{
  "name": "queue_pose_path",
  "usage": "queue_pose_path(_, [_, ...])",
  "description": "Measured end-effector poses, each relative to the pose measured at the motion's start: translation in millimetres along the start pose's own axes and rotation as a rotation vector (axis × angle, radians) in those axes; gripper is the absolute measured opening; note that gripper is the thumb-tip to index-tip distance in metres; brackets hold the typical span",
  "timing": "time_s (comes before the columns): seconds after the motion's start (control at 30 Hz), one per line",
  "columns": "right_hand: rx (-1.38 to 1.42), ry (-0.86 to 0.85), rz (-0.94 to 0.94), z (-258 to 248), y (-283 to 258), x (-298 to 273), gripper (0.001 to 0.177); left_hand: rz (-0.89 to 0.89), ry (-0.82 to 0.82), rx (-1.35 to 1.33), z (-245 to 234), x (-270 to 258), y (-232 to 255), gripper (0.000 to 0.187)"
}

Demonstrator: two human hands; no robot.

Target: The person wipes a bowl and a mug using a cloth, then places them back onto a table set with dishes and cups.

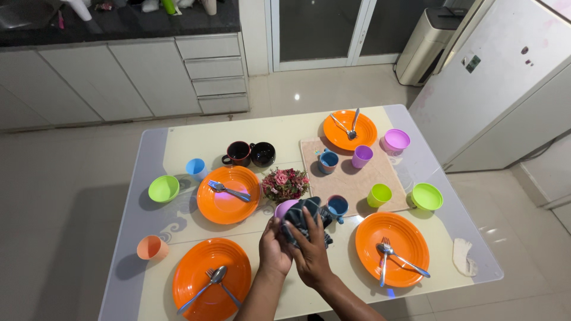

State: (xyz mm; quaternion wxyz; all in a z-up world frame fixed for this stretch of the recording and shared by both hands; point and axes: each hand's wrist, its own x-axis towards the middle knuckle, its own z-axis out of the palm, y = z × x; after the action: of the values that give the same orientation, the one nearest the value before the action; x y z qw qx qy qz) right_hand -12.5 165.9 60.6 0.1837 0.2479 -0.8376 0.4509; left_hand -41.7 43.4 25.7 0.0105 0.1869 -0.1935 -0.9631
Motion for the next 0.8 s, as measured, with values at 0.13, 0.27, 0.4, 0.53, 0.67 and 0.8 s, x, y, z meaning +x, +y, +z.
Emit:
queue_pose_path(0.13, [-0.104, 0.022, -0.022, -6, -15, 13, 0.052, -0.058, -0.092, 0.025, 22, -17, 4, 0.043])
queue_pose_path(0.27, [-0.101, 0.087, -0.060, -10, -25, 30, 0.044, -0.043, -0.165, 0.014, 26, -23, 6, 0.043])
queue_pose_path(0.4, [-0.013, 0.115, 0.090, -7, -20, 46, 0.041, 0.042, -0.277, 0.030, 11, -25, -2, 0.029])
queue_pose_path(0.53, [0.062, 0.072, 0.328, -5, 3, 69, 0.028, 0.027, -0.203, 0.155, 1, -21, -17, 0.021])
queue_pose_path(0.67, [0.072, 0.057, 0.284, -3, -1, 62, 0.027, 0.082, -0.282, 0.188, -12, -8, -20, 0.020])
queue_pose_path(0.8, [-0.080, 0.103, -0.016, -1, -19, 38, 0.038, 0.035, -0.130, 0.157, -4, -15, -8, 0.037])
